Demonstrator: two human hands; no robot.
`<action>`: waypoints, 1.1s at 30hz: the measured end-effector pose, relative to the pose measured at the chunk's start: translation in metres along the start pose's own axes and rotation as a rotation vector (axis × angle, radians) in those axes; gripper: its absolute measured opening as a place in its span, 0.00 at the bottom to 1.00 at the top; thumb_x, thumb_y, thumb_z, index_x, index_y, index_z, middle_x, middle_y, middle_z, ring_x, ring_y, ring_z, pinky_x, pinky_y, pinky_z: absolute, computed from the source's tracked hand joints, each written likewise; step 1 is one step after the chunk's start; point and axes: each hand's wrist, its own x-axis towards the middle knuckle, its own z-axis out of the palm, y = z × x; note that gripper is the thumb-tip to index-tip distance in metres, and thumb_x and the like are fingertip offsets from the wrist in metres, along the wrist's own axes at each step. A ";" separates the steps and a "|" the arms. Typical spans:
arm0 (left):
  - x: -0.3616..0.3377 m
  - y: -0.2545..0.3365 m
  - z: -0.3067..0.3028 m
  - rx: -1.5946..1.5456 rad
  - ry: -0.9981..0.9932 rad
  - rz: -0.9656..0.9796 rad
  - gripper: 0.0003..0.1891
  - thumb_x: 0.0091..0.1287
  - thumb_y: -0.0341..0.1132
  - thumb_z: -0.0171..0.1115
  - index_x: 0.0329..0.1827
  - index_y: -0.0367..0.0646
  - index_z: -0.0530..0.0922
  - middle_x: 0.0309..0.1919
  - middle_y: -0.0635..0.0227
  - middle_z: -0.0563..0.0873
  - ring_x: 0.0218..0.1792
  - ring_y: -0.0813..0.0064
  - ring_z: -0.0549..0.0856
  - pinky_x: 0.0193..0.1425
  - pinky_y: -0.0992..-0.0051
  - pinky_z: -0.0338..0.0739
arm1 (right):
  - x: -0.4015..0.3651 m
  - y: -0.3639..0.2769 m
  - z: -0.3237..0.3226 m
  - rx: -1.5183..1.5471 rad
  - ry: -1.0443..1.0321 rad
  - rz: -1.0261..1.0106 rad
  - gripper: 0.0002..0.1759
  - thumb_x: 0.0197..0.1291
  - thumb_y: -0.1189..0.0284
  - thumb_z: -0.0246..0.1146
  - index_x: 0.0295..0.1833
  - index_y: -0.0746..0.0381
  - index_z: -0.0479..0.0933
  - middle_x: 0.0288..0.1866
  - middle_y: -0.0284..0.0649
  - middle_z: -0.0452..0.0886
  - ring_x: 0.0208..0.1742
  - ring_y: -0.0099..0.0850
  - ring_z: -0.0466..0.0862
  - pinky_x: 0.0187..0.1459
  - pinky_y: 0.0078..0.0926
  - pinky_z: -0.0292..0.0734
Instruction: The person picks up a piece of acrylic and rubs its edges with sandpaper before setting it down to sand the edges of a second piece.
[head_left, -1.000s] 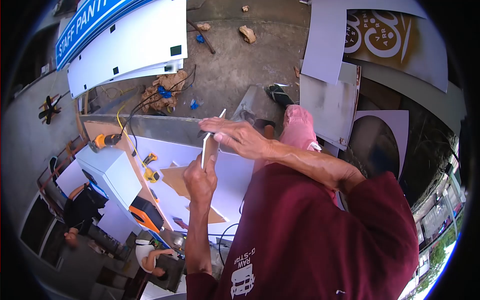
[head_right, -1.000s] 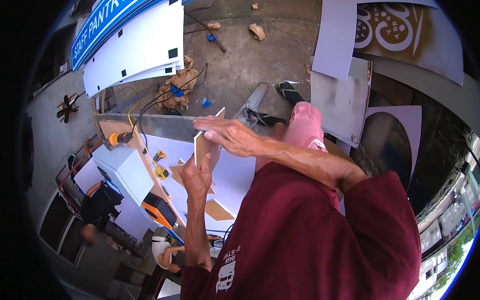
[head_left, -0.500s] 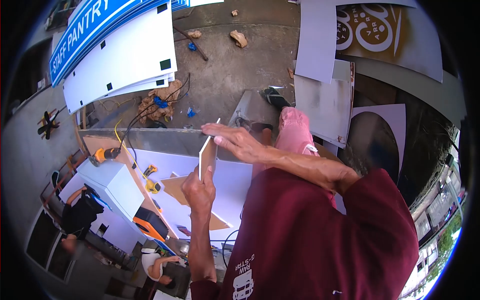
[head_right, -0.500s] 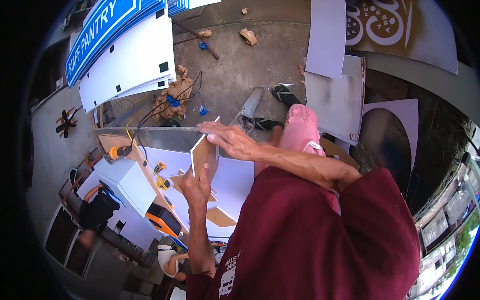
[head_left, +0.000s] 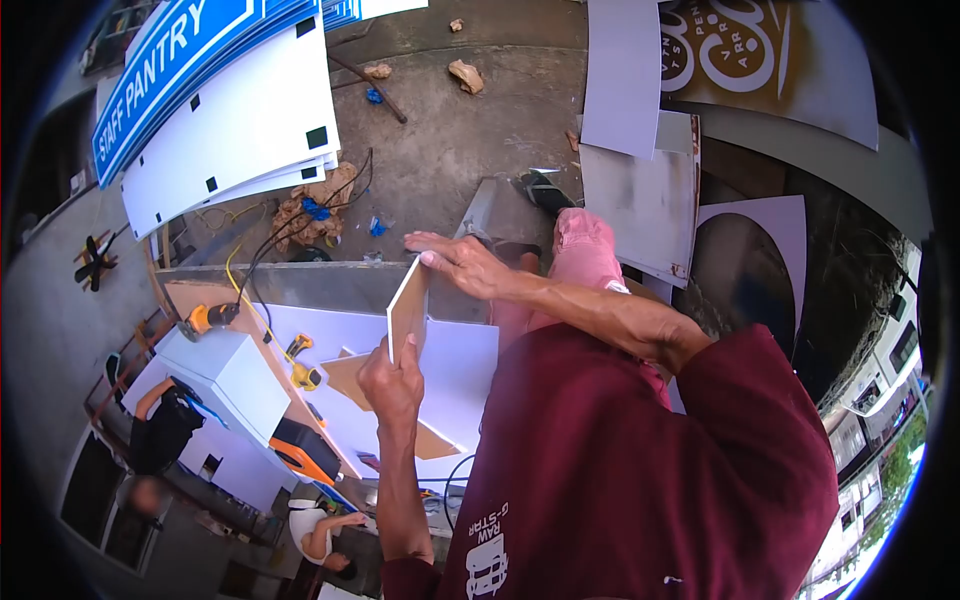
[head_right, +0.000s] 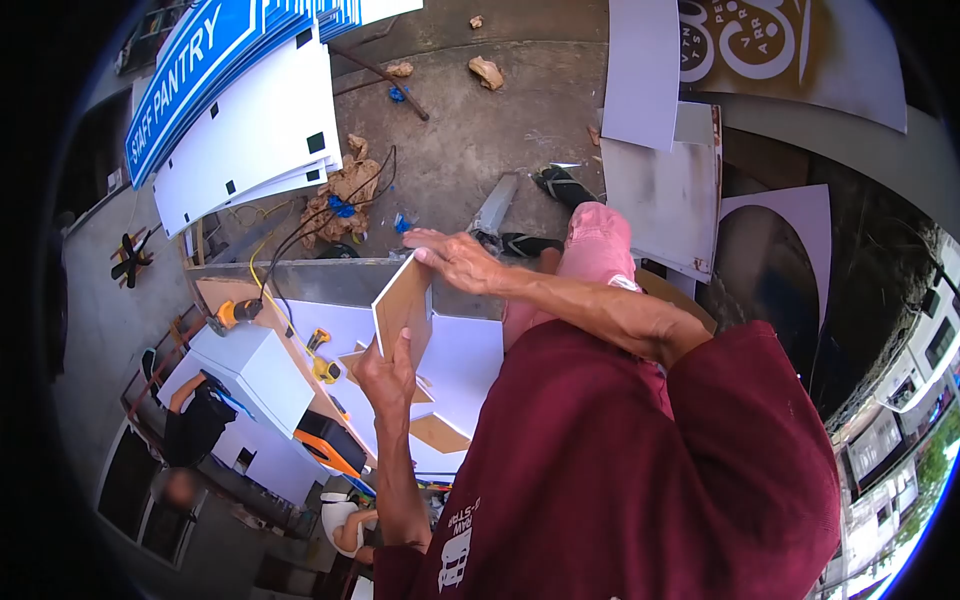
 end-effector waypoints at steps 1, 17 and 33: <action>0.001 0.000 0.001 -0.010 0.003 0.002 0.07 0.67 0.29 0.68 0.39 0.30 0.85 0.25 0.48 0.86 0.26 0.49 0.87 0.31 0.58 0.80 | -0.005 -0.011 0.004 -0.047 0.051 -0.125 0.28 0.82 0.55 0.46 0.73 0.63 0.72 0.76 0.46 0.74 0.74 0.47 0.75 0.76 0.41 0.68; 0.000 -0.005 0.001 -0.027 0.011 -0.033 0.07 0.66 0.28 0.69 0.41 0.31 0.86 0.26 0.47 0.86 0.27 0.47 0.87 0.32 0.58 0.80 | -0.001 0.026 -0.003 -0.068 -0.042 0.055 0.32 0.83 0.53 0.41 0.77 0.64 0.66 0.80 0.51 0.66 0.80 0.49 0.66 0.81 0.40 0.58; 0.004 -0.002 -0.002 -0.036 -0.028 -0.055 0.07 0.67 0.29 0.69 0.41 0.32 0.86 0.26 0.47 0.86 0.27 0.46 0.87 0.32 0.58 0.80 | 0.004 -0.006 -0.009 -0.033 -0.072 -0.031 0.30 0.82 0.54 0.42 0.69 0.66 0.74 0.73 0.50 0.76 0.76 0.47 0.72 0.79 0.42 0.64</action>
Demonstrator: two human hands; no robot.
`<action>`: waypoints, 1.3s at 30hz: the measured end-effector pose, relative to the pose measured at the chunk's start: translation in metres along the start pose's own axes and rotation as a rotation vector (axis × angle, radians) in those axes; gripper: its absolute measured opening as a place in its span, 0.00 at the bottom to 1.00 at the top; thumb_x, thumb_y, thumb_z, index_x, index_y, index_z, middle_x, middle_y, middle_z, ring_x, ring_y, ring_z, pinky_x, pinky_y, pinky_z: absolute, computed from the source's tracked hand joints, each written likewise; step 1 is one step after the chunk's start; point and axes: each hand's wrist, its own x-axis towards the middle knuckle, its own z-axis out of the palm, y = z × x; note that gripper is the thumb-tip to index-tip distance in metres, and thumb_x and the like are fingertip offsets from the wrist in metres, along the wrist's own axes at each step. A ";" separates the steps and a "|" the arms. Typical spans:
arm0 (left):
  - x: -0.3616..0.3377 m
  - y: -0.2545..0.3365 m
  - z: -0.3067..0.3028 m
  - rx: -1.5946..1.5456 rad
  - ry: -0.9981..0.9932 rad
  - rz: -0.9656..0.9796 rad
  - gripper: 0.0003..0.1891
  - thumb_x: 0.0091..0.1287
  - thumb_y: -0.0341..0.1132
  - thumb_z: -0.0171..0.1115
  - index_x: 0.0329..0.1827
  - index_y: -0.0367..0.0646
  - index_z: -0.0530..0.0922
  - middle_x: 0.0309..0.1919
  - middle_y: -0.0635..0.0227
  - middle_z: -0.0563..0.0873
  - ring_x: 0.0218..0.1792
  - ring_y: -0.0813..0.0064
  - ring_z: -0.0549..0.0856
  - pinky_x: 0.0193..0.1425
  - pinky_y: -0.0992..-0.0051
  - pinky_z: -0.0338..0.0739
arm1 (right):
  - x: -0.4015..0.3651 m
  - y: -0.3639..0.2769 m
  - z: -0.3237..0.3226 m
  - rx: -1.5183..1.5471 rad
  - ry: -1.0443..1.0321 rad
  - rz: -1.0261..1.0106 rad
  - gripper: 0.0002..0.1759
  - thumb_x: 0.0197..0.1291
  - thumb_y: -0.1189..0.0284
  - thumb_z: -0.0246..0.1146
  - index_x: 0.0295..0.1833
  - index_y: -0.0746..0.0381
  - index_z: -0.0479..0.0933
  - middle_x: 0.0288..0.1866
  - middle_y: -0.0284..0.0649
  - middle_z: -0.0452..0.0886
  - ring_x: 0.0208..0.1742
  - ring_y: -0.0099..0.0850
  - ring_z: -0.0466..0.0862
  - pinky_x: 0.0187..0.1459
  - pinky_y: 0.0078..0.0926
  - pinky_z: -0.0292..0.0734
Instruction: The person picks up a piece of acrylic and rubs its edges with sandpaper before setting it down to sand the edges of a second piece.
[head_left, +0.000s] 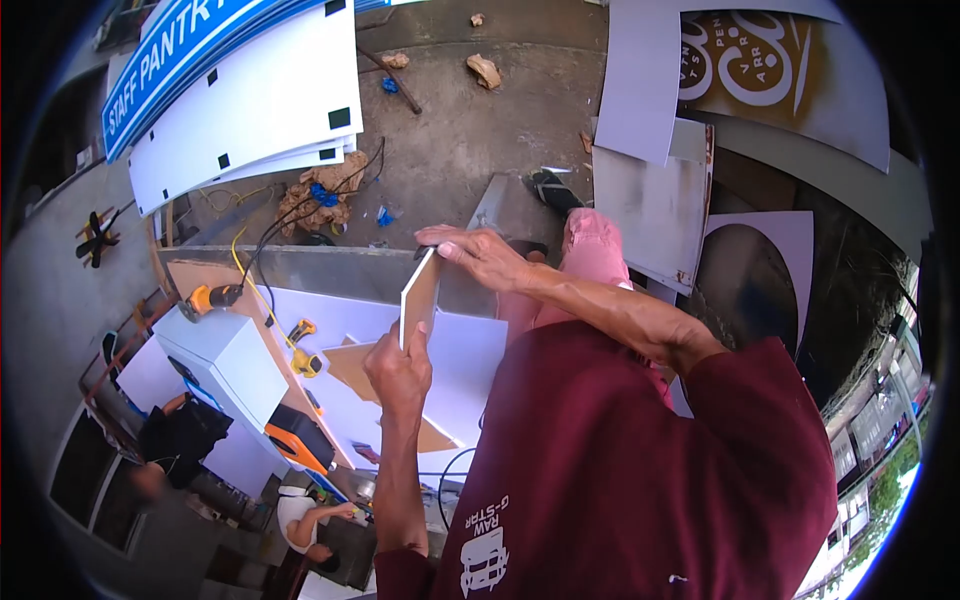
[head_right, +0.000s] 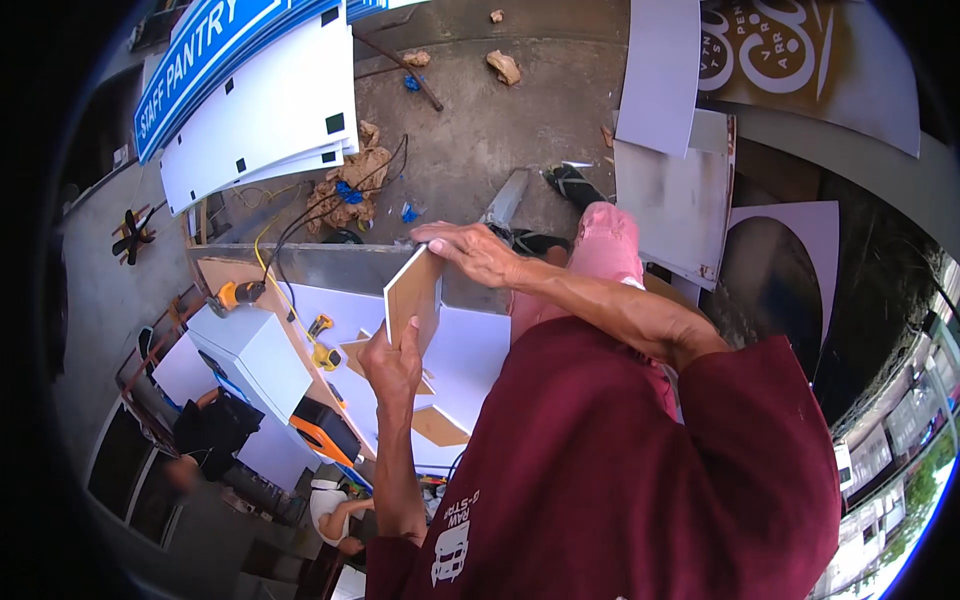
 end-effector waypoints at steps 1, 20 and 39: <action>0.004 -0.004 0.005 -0.013 0.037 0.024 0.07 0.66 0.29 0.69 0.41 0.32 0.86 0.25 0.47 0.86 0.27 0.46 0.87 0.32 0.58 0.80 | 0.005 0.005 -0.006 0.085 -0.027 0.183 0.29 0.83 0.55 0.43 0.69 0.66 0.74 0.73 0.50 0.76 0.77 0.47 0.71 0.79 0.42 0.64; -0.004 -0.007 0.007 -0.008 0.041 0.033 0.08 0.65 0.28 0.69 0.42 0.31 0.86 0.25 0.47 0.86 0.26 0.48 0.87 0.32 0.58 0.80 | 0.011 0.022 -0.010 0.061 -0.054 0.275 0.29 0.82 0.52 0.43 0.71 0.62 0.75 0.74 0.50 0.76 0.72 0.48 0.77 0.73 0.40 0.71; -0.002 -0.002 0.002 0.017 0.024 0.003 0.06 0.67 0.29 0.68 0.40 0.33 0.85 0.24 0.49 0.85 0.26 0.46 0.86 0.32 0.56 0.78 | -0.009 -0.014 0.010 0.023 0.000 -0.013 0.30 0.82 0.56 0.43 0.76 0.67 0.68 0.79 0.51 0.68 0.82 0.48 0.63 0.83 0.44 0.54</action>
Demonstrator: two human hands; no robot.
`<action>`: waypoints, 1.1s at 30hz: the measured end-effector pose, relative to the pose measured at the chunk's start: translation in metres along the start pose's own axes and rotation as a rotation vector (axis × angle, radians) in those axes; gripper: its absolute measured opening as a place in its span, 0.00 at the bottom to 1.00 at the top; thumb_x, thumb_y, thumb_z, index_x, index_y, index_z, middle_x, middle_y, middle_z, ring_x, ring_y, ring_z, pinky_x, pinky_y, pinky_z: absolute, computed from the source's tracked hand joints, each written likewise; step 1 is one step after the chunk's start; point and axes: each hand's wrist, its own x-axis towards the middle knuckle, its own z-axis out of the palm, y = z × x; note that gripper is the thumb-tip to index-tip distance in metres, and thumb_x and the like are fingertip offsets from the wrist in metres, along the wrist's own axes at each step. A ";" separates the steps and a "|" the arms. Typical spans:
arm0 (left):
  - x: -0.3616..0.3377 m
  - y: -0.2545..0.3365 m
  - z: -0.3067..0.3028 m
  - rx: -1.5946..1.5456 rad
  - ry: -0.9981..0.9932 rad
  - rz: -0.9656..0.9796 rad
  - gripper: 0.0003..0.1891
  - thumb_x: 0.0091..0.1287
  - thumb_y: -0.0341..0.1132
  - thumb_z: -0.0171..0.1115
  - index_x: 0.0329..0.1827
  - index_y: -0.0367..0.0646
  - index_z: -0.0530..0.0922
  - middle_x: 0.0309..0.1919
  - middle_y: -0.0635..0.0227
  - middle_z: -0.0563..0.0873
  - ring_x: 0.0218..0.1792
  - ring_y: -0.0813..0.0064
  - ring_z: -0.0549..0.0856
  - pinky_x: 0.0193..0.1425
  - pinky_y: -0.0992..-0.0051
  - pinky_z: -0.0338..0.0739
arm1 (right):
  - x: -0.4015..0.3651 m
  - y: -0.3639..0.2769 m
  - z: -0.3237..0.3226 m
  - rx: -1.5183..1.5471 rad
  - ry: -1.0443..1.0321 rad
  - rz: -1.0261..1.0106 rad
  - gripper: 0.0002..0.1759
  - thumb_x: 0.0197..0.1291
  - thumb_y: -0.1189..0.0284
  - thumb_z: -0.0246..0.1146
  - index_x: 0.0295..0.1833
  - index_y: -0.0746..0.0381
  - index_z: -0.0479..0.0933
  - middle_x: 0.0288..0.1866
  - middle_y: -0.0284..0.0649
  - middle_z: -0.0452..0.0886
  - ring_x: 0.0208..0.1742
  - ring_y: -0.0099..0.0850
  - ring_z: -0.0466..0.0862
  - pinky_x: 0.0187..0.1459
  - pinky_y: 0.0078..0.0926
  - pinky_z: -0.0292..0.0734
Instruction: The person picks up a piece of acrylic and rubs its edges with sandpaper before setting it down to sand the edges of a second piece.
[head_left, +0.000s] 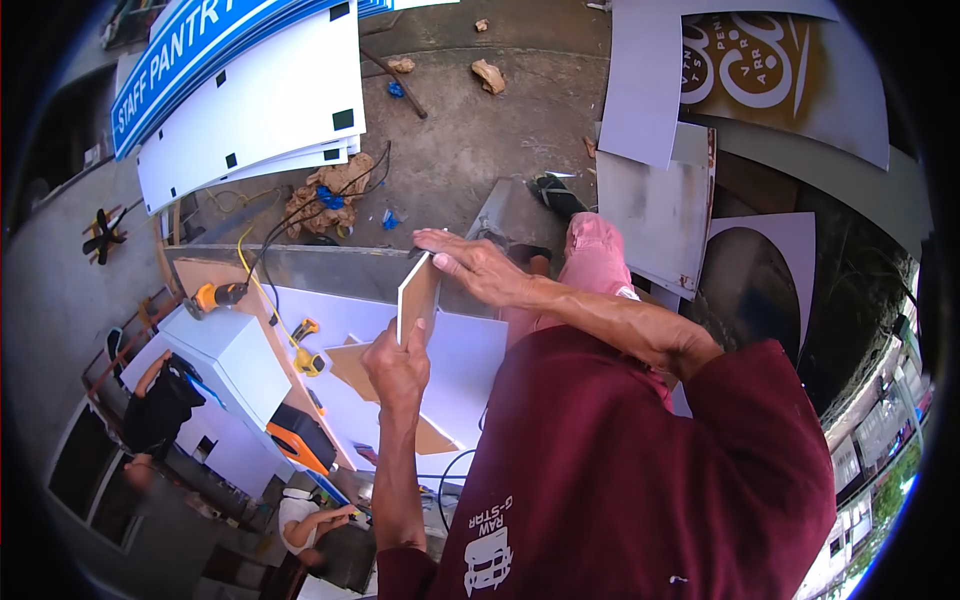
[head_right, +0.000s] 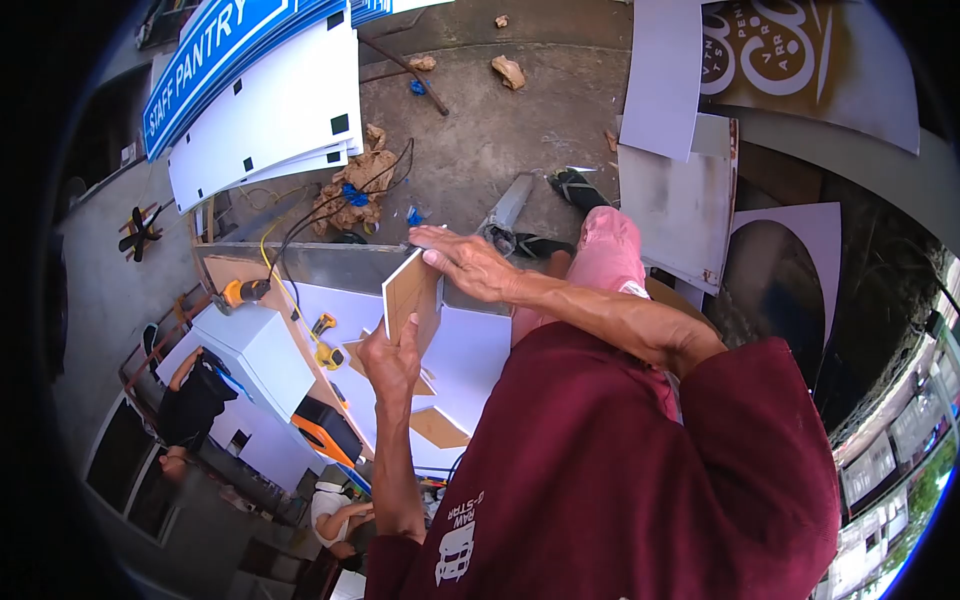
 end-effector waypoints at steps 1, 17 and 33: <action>0.002 0.000 0.000 -0.013 0.013 0.011 0.06 0.67 0.29 0.68 0.40 0.33 0.85 0.24 0.48 0.85 0.26 0.46 0.86 0.32 0.56 0.78 | 0.002 -0.018 0.000 0.003 0.010 -0.084 0.30 0.82 0.56 0.43 0.75 0.68 0.68 0.79 0.51 0.68 0.82 0.47 0.63 0.83 0.43 0.54; 0.005 0.001 0.001 -0.032 0.032 0.013 0.05 0.66 0.28 0.68 0.37 0.34 0.85 0.24 0.48 0.84 0.27 0.45 0.85 0.31 0.56 0.77 | 0.001 -0.053 -0.001 0.038 -0.003 -0.176 0.28 0.82 0.60 0.45 0.75 0.69 0.68 0.78 0.53 0.69 0.82 0.46 0.64 0.83 0.42 0.54; 0.002 0.005 0.008 0.002 0.033 0.024 0.07 0.66 0.29 0.69 0.39 0.32 0.86 0.26 0.47 0.86 0.28 0.45 0.87 0.33 0.56 0.79 | -0.007 -0.041 0.004 0.062 0.021 -0.181 0.30 0.83 0.55 0.43 0.74 0.64 0.70 0.77 0.48 0.72 0.80 0.48 0.67 0.81 0.45 0.59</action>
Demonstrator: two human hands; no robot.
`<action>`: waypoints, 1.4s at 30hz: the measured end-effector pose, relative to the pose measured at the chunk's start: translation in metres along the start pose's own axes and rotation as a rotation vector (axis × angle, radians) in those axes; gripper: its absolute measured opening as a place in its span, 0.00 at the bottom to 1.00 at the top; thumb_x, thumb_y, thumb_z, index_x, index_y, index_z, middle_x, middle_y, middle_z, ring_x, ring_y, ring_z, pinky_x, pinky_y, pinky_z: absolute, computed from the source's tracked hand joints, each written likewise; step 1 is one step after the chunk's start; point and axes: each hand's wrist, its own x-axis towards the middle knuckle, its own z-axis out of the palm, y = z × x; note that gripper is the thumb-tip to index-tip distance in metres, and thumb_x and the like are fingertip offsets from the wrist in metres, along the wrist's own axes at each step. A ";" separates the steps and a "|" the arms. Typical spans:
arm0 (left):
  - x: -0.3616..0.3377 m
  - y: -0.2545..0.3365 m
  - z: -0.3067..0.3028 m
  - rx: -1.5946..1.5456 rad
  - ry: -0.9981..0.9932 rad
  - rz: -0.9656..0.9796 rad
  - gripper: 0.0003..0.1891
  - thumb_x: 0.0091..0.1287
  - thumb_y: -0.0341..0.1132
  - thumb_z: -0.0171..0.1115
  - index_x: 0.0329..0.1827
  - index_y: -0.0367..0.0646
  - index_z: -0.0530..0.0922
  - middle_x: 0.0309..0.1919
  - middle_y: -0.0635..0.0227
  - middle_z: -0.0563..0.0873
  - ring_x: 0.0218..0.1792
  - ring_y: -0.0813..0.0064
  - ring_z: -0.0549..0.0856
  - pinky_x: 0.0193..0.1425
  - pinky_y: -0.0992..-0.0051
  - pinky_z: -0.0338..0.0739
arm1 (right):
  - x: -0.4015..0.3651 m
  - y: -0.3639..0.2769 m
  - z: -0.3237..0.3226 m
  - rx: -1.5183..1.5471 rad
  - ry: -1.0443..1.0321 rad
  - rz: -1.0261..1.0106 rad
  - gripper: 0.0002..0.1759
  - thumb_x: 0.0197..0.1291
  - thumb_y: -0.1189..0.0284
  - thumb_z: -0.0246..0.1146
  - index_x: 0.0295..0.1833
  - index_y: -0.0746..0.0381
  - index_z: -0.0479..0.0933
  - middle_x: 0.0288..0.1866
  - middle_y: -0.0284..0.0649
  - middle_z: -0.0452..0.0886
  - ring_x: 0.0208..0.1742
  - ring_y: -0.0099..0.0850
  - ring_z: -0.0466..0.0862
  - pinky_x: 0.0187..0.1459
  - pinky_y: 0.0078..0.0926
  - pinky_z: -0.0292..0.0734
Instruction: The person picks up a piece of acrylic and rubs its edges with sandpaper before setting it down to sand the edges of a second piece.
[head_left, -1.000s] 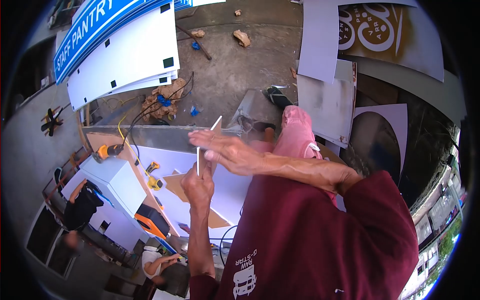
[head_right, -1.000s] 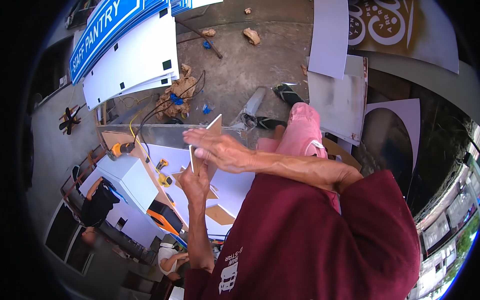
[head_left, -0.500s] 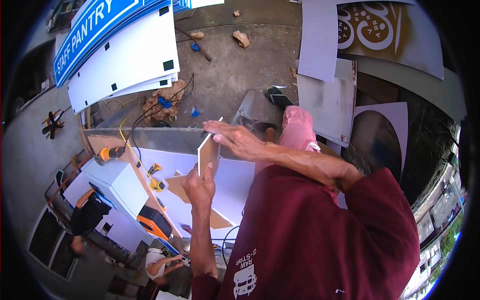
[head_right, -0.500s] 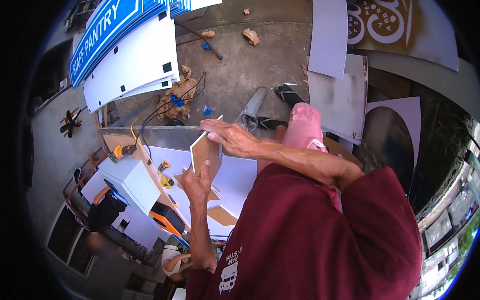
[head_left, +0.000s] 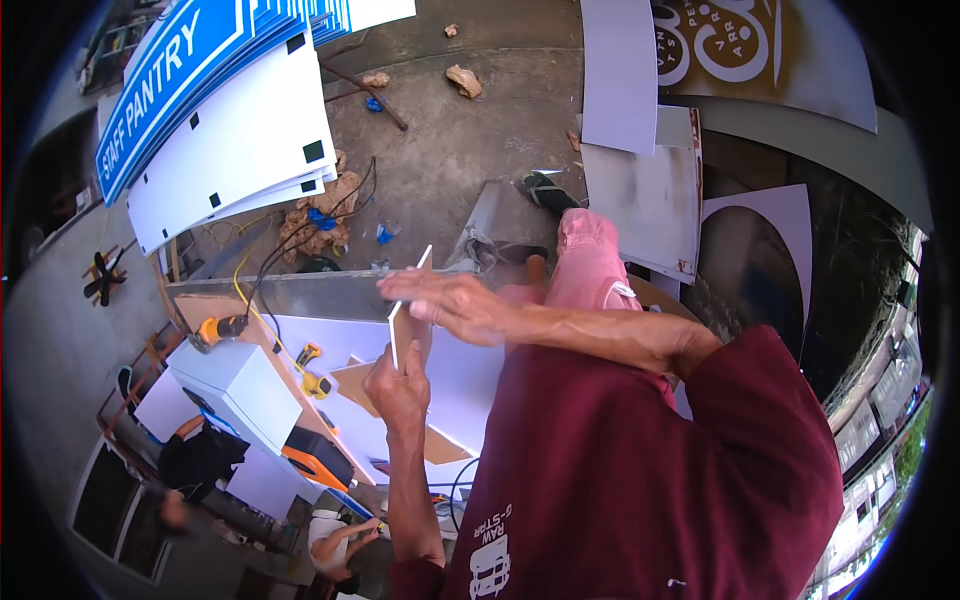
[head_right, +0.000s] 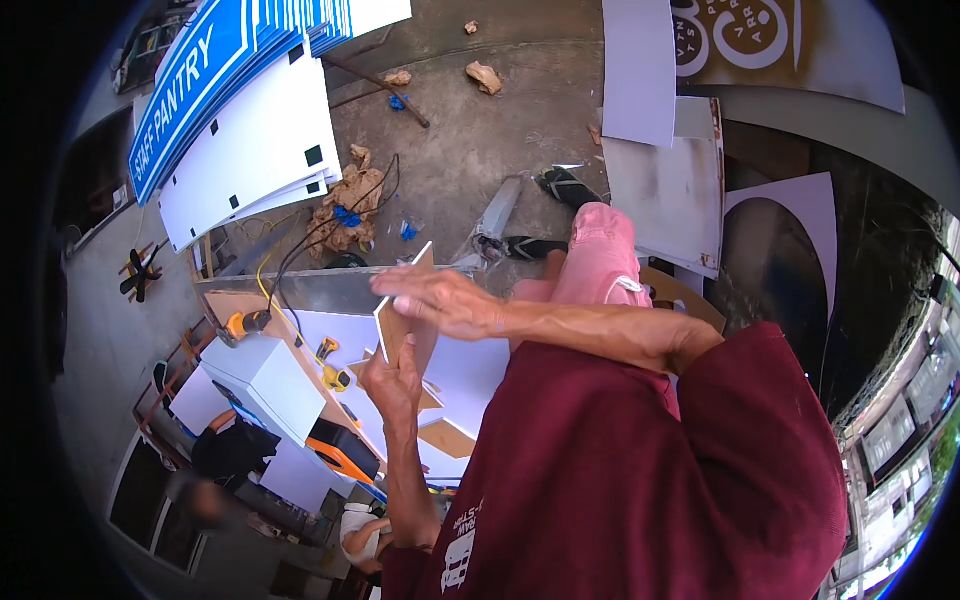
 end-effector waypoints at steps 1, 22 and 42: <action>0.000 0.001 0.000 0.013 -0.009 0.000 0.07 0.66 0.29 0.69 0.40 0.32 0.86 0.27 0.47 0.86 0.28 0.45 0.87 0.34 0.56 0.80 | 0.002 -0.022 -0.001 0.048 -0.026 -0.078 0.31 0.83 0.53 0.40 0.75 0.64 0.70 0.77 0.49 0.72 0.80 0.49 0.66 0.81 0.44 0.59; 0.003 -0.002 -0.011 -0.014 -0.043 -0.024 0.10 0.66 0.29 0.71 0.45 0.29 0.87 0.31 0.47 0.89 0.31 0.48 0.90 0.36 0.60 0.82 | -0.004 0.035 0.011 -0.022 0.060 0.136 0.29 0.82 0.56 0.44 0.74 0.67 0.69 0.79 0.51 0.68 0.82 0.48 0.62 0.83 0.42 0.53; 0.002 -0.004 -0.011 -0.046 -0.026 -0.024 0.08 0.66 0.28 0.70 0.43 0.32 0.87 0.29 0.47 0.88 0.30 0.47 0.88 0.36 0.58 0.80 | 0.012 -0.014 0.011 -0.009 0.005 -0.041 0.30 0.82 0.56 0.43 0.75 0.67 0.68 0.78 0.50 0.69 0.81 0.46 0.65 0.83 0.43 0.56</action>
